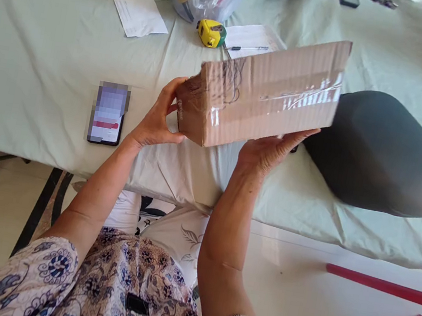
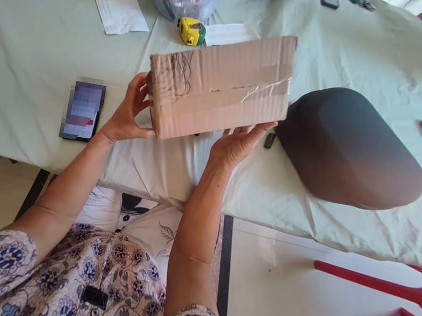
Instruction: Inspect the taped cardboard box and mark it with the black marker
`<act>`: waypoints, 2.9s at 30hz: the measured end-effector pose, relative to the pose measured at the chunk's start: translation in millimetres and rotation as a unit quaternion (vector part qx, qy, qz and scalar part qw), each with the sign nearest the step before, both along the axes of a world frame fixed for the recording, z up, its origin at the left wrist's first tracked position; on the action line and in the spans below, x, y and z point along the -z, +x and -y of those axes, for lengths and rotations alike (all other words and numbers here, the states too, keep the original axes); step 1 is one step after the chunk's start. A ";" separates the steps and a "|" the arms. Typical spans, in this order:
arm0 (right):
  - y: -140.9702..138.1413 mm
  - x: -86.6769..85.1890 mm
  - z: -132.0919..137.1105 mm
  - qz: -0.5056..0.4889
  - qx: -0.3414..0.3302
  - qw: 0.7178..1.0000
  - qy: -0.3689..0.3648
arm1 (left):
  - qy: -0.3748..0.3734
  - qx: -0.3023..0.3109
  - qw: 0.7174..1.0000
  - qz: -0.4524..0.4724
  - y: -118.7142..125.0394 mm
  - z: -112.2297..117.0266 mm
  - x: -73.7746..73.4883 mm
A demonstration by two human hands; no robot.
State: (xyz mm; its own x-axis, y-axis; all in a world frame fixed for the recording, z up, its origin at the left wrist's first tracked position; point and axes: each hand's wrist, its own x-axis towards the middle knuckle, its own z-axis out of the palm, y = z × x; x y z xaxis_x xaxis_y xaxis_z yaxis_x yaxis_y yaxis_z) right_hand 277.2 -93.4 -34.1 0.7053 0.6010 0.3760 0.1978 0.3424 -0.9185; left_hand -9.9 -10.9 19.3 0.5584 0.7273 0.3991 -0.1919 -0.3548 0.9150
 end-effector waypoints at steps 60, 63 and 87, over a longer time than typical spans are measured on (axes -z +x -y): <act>-100.6 -22.3 -1.1 0.193 0.145 0.969 -0.053 | -0.091 -0.107 0.988 0.062 8.9 12.8 0.2; -101.0 -23.6 0.4 0.192 0.170 0.966 -0.037 | -0.086 -0.166 0.979 0.083 9.9 11.0 -0.2; -101.6 -37.7 2.2 0.107 0.118 0.986 0.046 | 0.078 -0.412 0.908 -0.008 -3.2 14.1 -15.3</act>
State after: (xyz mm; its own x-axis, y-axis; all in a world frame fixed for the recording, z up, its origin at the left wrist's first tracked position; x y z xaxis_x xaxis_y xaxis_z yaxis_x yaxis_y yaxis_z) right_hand 175.6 -95.6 3.6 0.7206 0.3861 0.5759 0.4672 0.3435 -0.8147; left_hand -13.1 -25.1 34.6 -0.1433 0.8360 0.5297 0.2116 -0.4969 0.8416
